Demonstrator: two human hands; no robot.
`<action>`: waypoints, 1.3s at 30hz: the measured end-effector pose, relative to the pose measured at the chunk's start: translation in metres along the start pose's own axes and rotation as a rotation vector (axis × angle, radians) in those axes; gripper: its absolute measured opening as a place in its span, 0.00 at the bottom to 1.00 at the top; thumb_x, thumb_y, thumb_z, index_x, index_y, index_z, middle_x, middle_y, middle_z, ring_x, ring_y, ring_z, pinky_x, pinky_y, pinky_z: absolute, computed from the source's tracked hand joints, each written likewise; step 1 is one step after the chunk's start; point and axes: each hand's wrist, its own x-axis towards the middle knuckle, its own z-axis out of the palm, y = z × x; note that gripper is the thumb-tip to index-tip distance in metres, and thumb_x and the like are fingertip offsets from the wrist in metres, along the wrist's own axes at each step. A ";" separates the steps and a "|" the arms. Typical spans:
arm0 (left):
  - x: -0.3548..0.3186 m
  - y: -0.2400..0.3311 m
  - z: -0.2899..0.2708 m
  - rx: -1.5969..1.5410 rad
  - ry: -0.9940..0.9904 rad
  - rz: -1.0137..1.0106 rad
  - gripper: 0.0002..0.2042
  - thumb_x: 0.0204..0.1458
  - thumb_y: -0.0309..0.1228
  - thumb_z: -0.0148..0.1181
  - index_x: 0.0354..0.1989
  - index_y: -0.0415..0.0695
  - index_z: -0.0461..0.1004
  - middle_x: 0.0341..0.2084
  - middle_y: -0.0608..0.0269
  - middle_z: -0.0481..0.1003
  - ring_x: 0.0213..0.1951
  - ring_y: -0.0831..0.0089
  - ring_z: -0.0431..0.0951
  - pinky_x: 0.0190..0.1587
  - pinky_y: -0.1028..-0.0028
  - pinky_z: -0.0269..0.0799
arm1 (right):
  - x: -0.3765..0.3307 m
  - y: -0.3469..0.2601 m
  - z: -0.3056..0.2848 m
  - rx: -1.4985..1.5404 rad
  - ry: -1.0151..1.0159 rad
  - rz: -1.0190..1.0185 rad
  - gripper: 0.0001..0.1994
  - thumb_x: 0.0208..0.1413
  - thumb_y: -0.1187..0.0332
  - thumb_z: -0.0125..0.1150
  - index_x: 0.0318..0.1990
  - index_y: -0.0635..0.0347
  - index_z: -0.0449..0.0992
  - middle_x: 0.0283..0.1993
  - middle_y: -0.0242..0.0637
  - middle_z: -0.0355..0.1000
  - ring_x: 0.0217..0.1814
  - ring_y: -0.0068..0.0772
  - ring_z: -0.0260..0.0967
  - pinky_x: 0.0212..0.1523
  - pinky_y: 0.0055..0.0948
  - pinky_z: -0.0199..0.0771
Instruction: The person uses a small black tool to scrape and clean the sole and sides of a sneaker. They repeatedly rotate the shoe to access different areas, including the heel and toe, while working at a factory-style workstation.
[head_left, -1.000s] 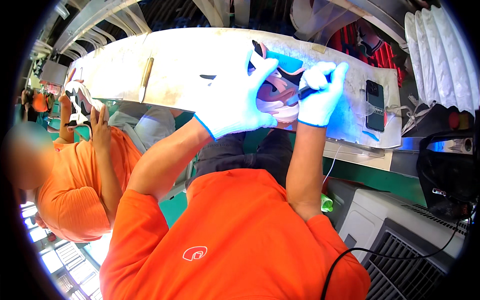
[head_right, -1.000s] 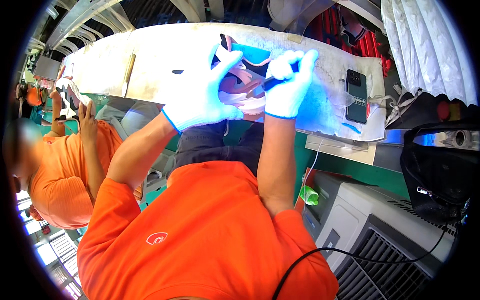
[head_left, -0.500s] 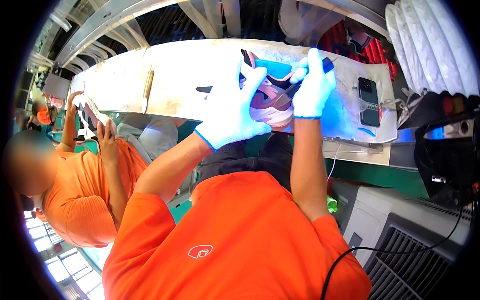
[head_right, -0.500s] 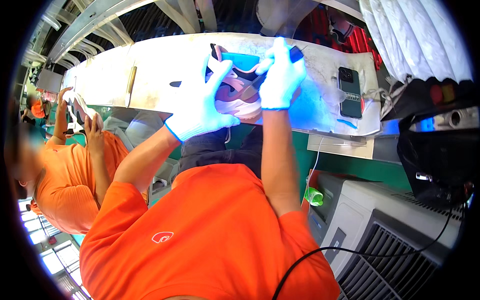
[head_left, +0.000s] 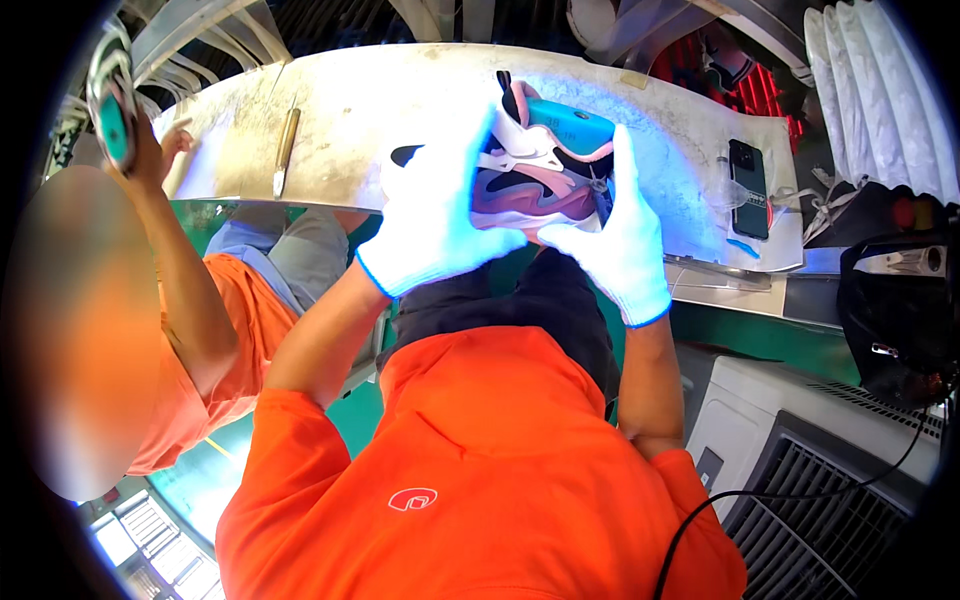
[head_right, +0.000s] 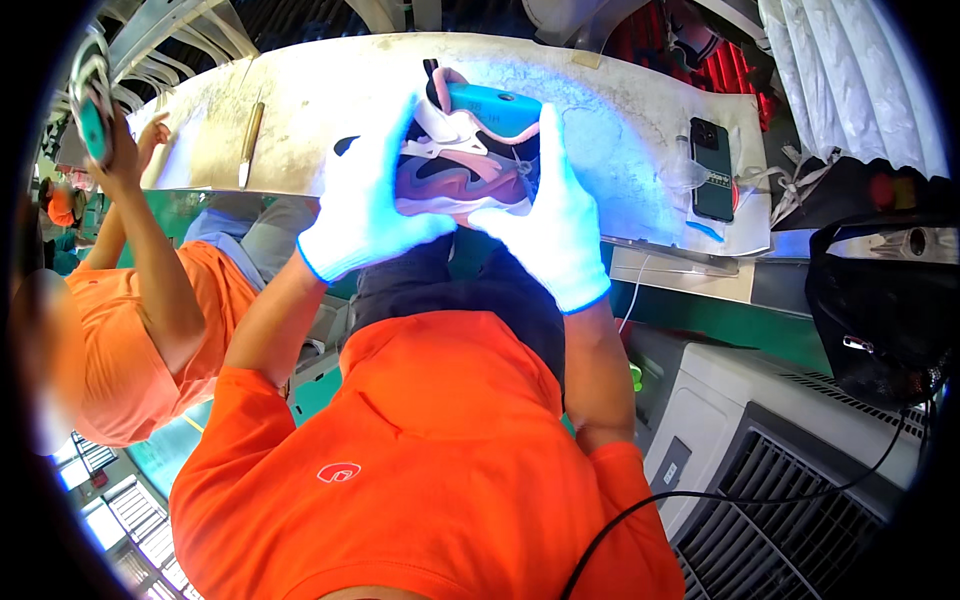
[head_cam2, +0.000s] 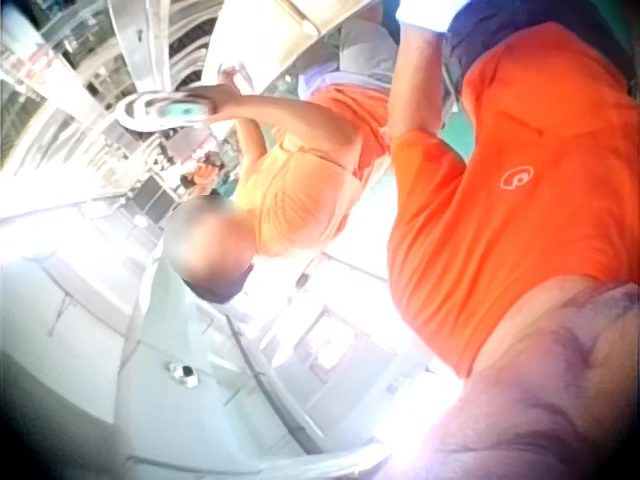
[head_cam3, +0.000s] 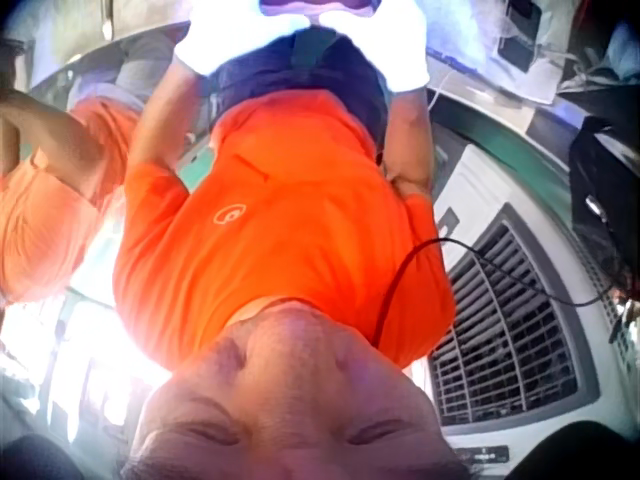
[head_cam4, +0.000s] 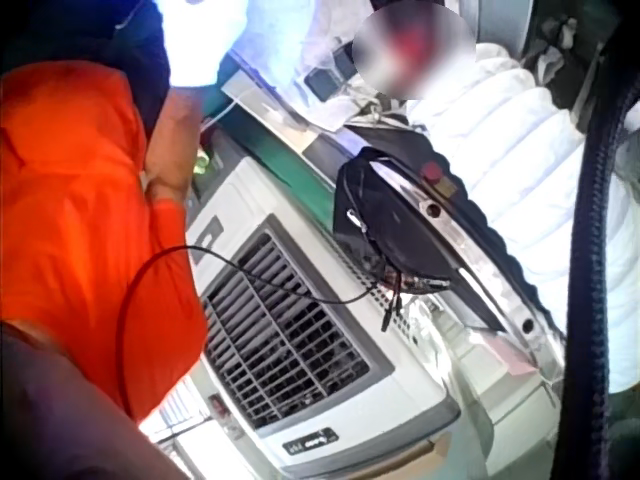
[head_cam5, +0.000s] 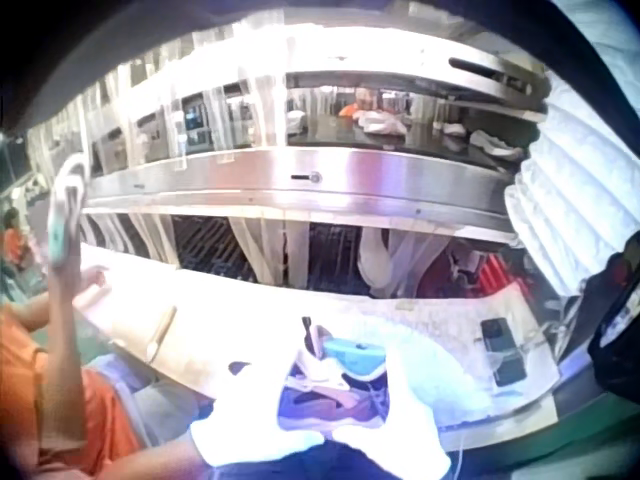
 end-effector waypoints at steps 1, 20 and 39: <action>0.004 0.005 -0.010 -0.063 -0.027 -0.079 0.55 0.38 0.44 0.86 0.79 0.44 0.63 0.62 0.42 0.77 0.59 0.47 0.84 0.63 0.52 0.78 | -0.001 0.001 0.002 -0.005 0.010 -0.016 0.70 0.44 0.56 0.92 0.87 0.60 0.42 0.70 0.57 0.75 0.68 0.60 0.80 0.66 0.48 0.82; 0.047 0.012 0.011 0.082 -0.135 -0.299 0.61 0.31 0.53 0.89 0.78 0.45 0.66 0.58 0.51 0.83 0.57 0.52 0.87 0.61 0.58 0.82 | 0.000 0.063 0.006 0.649 0.219 0.389 0.25 0.62 0.65 0.79 0.63 0.67 0.78 0.56 0.53 0.84 0.38 0.38 0.84 0.39 0.35 0.84; 0.030 0.015 0.014 -0.099 -0.059 -0.256 0.56 0.25 0.38 0.92 0.71 0.41 0.71 0.46 0.55 0.85 0.47 0.61 0.90 0.53 0.65 0.86 | 0.042 0.054 0.024 1.097 0.377 0.844 0.10 0.70 0.61 0.70 0.41 0.57 0.83 0.37 0.31 0.79 0.40 0.26 0.78 0.42 0.32 0.78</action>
